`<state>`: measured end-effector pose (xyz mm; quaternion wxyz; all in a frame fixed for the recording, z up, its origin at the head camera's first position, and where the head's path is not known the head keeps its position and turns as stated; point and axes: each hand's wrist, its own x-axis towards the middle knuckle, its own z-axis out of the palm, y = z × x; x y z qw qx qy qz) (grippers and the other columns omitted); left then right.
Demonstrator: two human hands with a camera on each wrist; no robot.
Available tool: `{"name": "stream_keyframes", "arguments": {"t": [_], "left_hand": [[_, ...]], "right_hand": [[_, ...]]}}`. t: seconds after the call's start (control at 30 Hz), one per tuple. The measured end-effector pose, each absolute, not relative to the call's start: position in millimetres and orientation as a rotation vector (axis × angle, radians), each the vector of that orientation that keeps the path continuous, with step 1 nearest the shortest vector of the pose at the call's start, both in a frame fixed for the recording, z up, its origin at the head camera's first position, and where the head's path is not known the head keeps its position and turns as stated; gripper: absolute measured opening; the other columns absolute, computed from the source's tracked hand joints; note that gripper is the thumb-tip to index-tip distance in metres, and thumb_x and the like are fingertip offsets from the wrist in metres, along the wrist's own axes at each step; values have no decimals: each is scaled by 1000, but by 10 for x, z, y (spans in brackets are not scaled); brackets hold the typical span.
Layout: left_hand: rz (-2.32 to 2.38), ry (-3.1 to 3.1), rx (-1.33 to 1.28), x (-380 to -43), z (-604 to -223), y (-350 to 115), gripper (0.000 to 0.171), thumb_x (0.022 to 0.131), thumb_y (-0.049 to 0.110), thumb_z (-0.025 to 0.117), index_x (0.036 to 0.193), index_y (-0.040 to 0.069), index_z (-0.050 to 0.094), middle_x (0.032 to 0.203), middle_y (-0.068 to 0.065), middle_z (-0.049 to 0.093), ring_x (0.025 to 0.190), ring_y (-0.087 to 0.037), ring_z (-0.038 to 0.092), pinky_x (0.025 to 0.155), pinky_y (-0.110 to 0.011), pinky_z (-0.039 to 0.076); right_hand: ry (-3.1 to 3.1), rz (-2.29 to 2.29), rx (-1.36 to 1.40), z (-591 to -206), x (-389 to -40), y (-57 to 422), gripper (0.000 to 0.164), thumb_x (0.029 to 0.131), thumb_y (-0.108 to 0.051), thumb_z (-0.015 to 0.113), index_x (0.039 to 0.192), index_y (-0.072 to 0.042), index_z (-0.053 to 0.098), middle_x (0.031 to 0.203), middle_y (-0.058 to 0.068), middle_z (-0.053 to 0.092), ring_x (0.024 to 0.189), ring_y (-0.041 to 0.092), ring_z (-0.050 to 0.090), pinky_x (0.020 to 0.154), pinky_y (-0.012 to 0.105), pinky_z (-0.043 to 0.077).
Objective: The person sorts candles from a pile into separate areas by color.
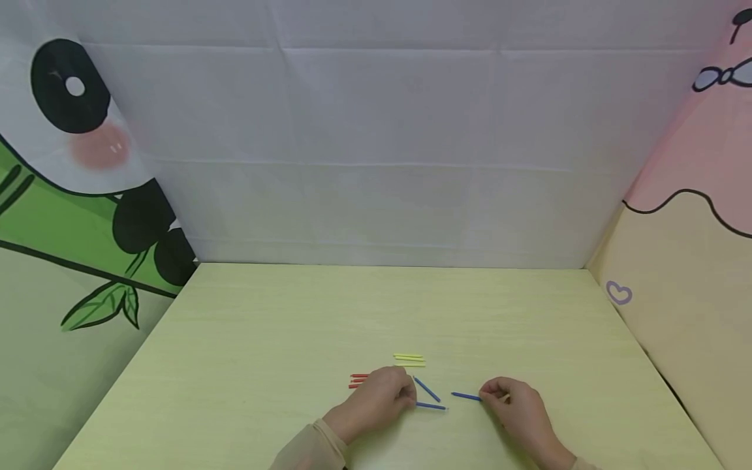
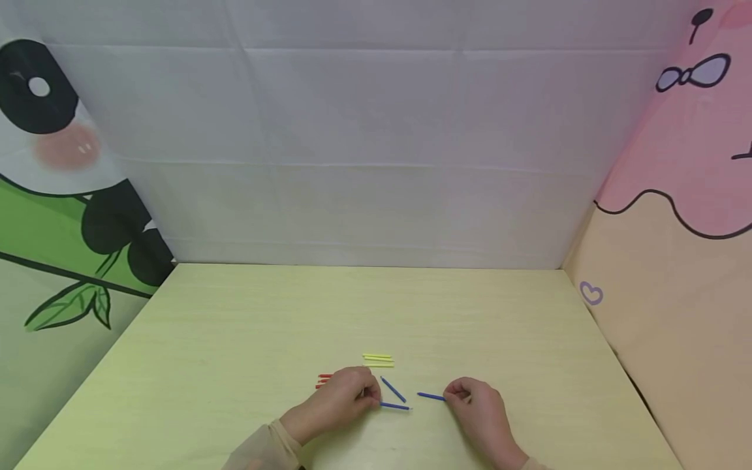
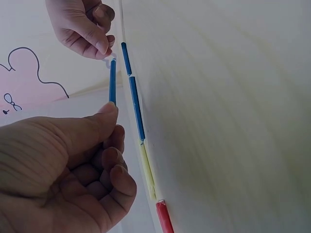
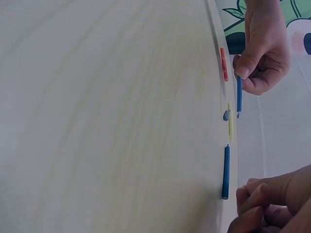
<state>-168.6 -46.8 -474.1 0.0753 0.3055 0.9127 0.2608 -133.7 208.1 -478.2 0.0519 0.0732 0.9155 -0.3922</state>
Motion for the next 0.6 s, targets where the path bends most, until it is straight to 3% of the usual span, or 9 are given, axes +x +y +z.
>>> {"name": "stream_keyframes", "arguments": {"t": [0.6], "left_hand": [[818,2746,916,-1710,-4770,-417,12,84,11,74,76,19,69,72,17,51,68,1,44,69,-18,41]], "right_hand": [[2780,-1168,215,-4776,-1279,2049,6,86,-13,73,88,-8,71,77,-6,61,67,14,48,58,25,38]]}}
